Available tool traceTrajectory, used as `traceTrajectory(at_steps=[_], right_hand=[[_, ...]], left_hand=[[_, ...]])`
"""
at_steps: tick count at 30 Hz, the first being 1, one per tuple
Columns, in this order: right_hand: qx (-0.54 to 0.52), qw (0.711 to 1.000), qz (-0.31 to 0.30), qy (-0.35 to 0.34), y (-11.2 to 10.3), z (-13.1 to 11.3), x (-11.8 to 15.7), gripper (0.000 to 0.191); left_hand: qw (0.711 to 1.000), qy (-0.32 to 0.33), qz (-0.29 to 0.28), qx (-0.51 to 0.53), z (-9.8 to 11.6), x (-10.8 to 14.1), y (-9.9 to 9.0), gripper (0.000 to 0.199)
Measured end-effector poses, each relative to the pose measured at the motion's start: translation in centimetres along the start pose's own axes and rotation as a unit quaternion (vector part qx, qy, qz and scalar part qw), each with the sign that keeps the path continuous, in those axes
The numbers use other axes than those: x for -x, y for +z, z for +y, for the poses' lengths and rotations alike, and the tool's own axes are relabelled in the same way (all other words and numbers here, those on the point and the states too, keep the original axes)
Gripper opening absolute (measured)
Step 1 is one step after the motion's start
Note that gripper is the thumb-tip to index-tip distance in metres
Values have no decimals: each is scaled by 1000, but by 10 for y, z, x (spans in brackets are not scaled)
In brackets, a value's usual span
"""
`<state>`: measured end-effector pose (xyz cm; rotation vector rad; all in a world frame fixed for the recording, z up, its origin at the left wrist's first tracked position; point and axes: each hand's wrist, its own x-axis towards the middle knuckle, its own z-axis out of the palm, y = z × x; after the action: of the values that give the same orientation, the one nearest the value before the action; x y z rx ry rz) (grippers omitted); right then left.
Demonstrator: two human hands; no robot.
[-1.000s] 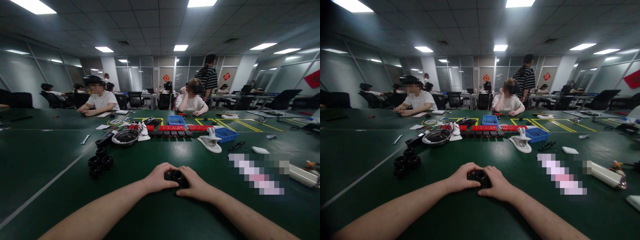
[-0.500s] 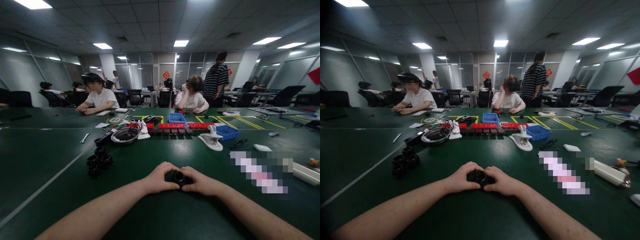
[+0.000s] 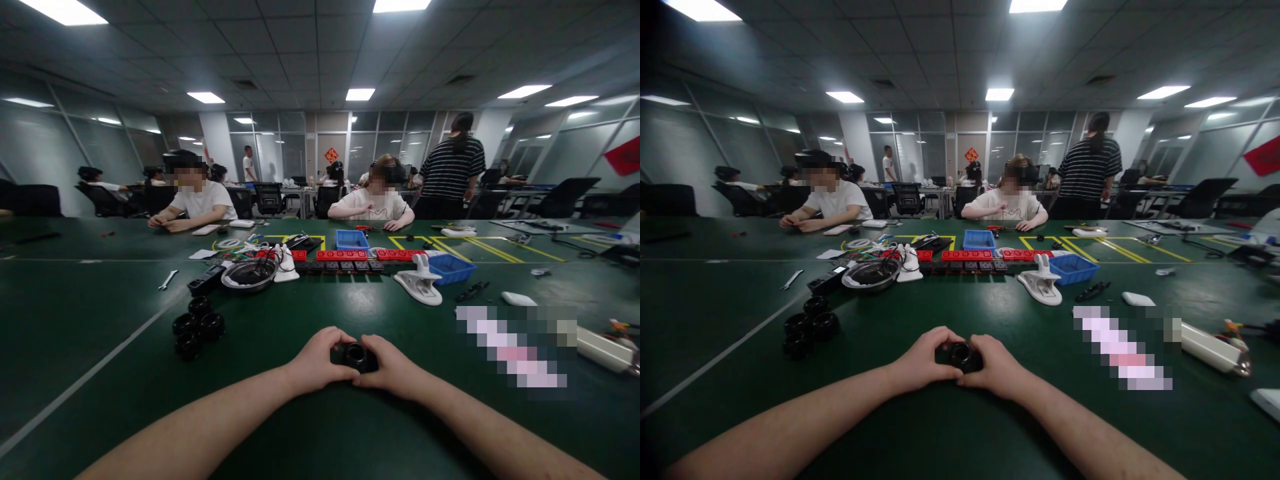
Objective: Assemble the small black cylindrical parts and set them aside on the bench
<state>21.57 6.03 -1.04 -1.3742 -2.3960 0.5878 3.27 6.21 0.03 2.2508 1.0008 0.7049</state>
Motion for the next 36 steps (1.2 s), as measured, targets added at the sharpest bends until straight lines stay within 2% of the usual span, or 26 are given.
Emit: traceTrajectory(at_steps=[3,5,7,10,13,16,31,36], right_hand=[[79,994,61,32,8,-9,2,35],[103,992,73,30,9,-12,3,38],[81,995,63,4,7,-11,4,43],[0,998,8,-57,-2,-7,4,50],[-53,994,-53,-81,-11,-3,4,45],[-77,990,-84,-83,-16,0,3,35],[-110,983,-98,-110,-16,7,1,24],[-99,988,-80,-81,-14,5,1,26]], left_hand=[[998,-36,45,-18,1,1,4,36],[998,-38,49,-26,2,1,4,37],[999,-22,27,-27,1,0,1,36],[1000,14,-19,-11,-2,-1,-5,38],[998,35,-41,16,-5,0,-8,40],[997,41,-47,35,-6,0,-8,41],[997,34,-52,45,-4,0,-8,41],[997,31,-51,46,-2,0,-8,40]])
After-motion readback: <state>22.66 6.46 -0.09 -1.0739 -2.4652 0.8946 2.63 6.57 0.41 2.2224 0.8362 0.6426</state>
